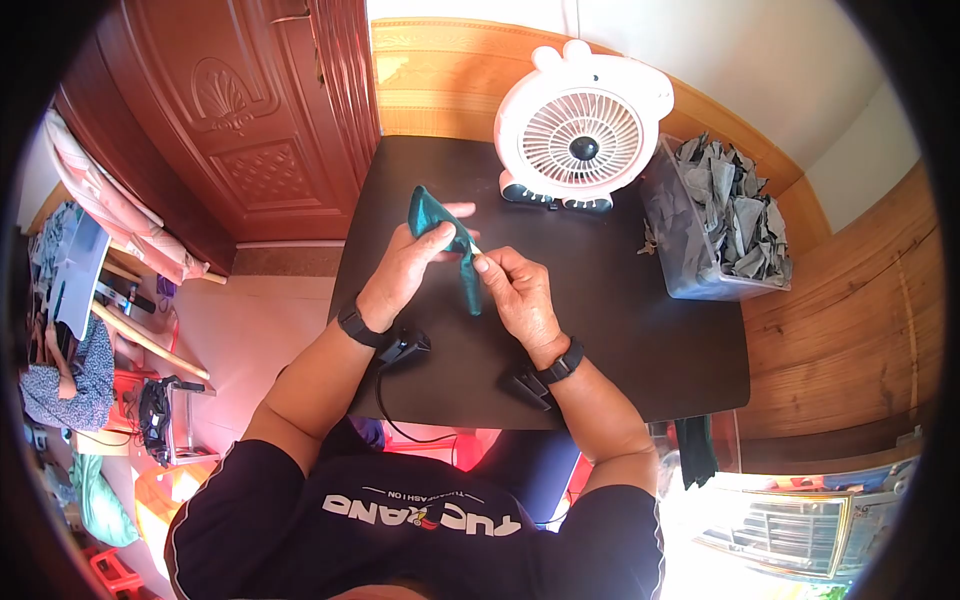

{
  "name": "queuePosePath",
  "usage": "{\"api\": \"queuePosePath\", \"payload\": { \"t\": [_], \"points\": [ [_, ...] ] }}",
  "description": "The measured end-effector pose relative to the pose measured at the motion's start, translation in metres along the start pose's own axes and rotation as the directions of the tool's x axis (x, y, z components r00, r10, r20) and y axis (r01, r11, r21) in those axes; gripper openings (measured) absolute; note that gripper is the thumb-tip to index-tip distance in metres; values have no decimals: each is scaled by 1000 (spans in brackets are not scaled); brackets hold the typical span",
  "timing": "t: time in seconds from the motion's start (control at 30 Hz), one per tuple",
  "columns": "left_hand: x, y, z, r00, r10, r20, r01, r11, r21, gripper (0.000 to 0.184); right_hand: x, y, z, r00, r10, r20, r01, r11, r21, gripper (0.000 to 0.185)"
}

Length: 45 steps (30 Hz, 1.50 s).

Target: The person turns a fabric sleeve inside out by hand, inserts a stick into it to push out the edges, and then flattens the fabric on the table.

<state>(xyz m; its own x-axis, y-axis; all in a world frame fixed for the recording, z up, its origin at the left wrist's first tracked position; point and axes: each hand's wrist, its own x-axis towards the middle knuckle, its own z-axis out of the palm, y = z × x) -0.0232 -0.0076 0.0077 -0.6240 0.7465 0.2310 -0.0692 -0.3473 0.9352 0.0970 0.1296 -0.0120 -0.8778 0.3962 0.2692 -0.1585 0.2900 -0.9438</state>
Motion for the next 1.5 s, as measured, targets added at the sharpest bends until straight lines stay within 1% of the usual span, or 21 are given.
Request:
{"api": "queuePosePath", "payload": {
  "t": [0.1,0.13,0.2,0.33,0.4,0.5,0.53,0.63,0.7,0.73,0.8,0.83,0.93,1.03,1.07,1.17,1.2,1.3,1.33,1.43,1.5],
  "points": [
    [2,10,-8,995,70,-64,-67,996,51,44,0,-5,-4,998,-37,-40,37,999,-10,20],
    [2,13,-8,987,123,-104,-117,991,57,39,0,-7,-5,998,-45,-43,44,999,-15,19],
    [2,12,-15,989,128,-71,-124,991,59,33,1,-8,-6,997,-57,-47,56,998,-24,16],
    [3,6,-18,990,119,-68,-119,993,11,24,1,-5,-7,999,-38,-26,37,999,-23,14],
    [2,6,-14,991,100,-91,-98,995,21,23,1,-5,-7,998,-51,-26,49,997,-54,14],
    [0,10,-9,994,70,-85,-67,997,40,21,-1,-5,-4,1000,-17,-24,17,1000,-12,14],
    [0,11,-8,995,61,-78,-57,997,48,20,-1,-4,-3,999,-38,-23,38,999,-11,15],
    [-4,20,-7,997,-27,-73,31,999,45,22,-2,-3,-1,997,-67,-24,67,998,14,15],
    [-4,15,-6,998,35,-58,-31,998,60,22,-4,-8,3,998,-48,-26,50,997,60,15],
    [-5,12,-5,997,63,-51,-60,996,67,22,-6,-8,4,999,-33,-19,35,997,71,17],
    [-8,12,-5,999,33,-36,-30,997,67,23,-7,-8,4,1000,-4,-5,5,996,93,20],
    [-7,14,-6,999,24,-25,-22,997,69,23,-6,-10,3,998,41,36,-46,991,129,22],
    [-1,6,-11,979,176,104,-177,984,4,28,-2,-13,-8,978,152,142,-179,963,203,29],
    [4,10,-9,978,207,26,-186,920,-344,36,1,-14,-16,947,208,247,-264,938,224,35],
    [5,15,-9,989,140,-44,-146,904,-402,37,2,-13,-17,928,222,298,-293,931,220,37],
    [8,11,-27,979,176,99,-130,925,-356,36,2,-13,-16,871,285,400,-388,898,206,40],
    [8,12,-26,984,145,108,-99,932,-349,35,3,-13,-15,851,307,425,-419,886,199,41],
    [7,10,-28,994,53,91,-26,961,-275,30,2,-21,-15,806,355,473,-501,835,226,42],
    [6,11,-25,997,48,64,-25,950,-312,24,1,-21,-15,804,358,475,-507,831,230,41],
    [6,11,-28,994,60,89,-28,946,-323,22,0,-21,-14,799,356,485,-521,813,260,39],
    [7,12,-27,994,88,68,-58,933,-354,20,0,-19,-15,796,345,498,-531,792,300,36]
  ]
}}
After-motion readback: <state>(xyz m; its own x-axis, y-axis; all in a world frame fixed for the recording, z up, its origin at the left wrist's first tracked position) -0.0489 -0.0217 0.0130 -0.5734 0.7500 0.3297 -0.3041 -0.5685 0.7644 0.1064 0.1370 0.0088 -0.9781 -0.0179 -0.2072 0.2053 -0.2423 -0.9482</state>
